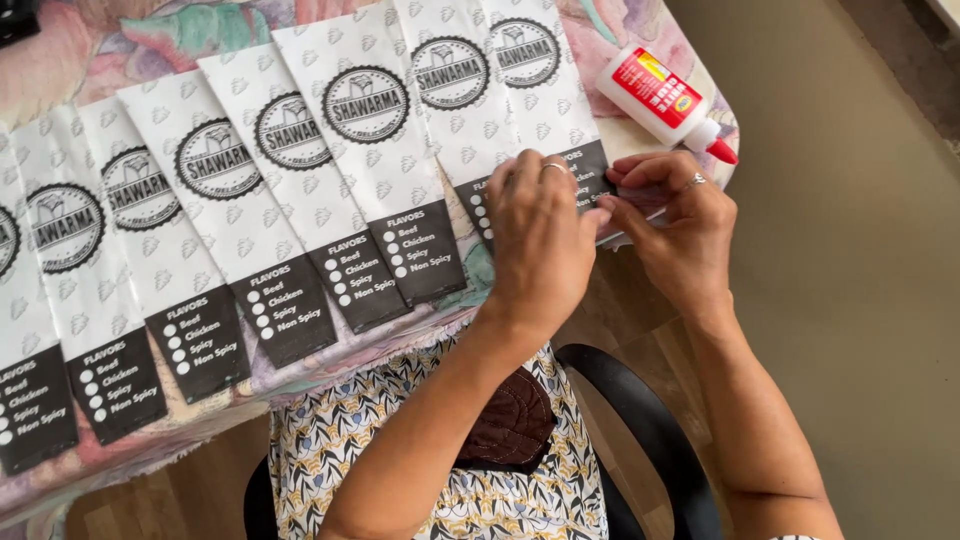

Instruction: The person arranges multiple white paper food packages on a table, applies glue to the bottom flaps, and folds them to seal. The person handles the packages one at a time and uses a glue bottle to secure the closures.

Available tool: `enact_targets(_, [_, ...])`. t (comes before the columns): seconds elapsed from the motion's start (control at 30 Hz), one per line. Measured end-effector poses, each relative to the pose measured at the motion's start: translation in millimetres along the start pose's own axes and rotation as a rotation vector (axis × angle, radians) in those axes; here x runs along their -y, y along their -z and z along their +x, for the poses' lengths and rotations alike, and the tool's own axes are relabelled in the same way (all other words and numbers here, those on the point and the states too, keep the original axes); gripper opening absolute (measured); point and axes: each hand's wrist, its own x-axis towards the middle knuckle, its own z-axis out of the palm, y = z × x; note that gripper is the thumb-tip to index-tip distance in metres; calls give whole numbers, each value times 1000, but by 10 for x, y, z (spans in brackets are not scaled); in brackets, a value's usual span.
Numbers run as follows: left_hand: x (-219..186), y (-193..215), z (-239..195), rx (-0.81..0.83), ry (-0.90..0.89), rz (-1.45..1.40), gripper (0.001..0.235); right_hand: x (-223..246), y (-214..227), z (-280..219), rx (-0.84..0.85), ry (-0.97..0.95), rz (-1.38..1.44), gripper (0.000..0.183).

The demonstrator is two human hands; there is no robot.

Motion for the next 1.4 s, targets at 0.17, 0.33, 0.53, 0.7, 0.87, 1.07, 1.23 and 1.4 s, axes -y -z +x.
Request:
enact_targets(0.17, [58,-29,-9,42,-22,38,39,14,16,18,11,-107,117,15])
enact_targets(0.33, [-24,90,-136,34,-86,-151,29,53,46,47,13,-34,12,15])
enact_targets(0.53, [158,613,-551,-110,-253,68,19,357,-66,-41,45,282,-105,21])
enact_targets(0.7, [277,687,-609,-20,-250,67,26,420,-279,-42,149,381,-6,15])
enact_targets(0.87, [361,614,-680,-43,-251,51,16,387,-287,-9,145,442,21,9])
enact_targets(1.07, [427,584,-719,-67,-312,52,10,350,-287,-33,140,475,25,2])
enact_targets(1.23, [413,605,-686,-84,-290,73,5,282,-298,-59,153,422,20,2])
enact_targets(1.4, [378,570,-639,-84,-238,172,14,376,-357,-60,119,327,31,6])
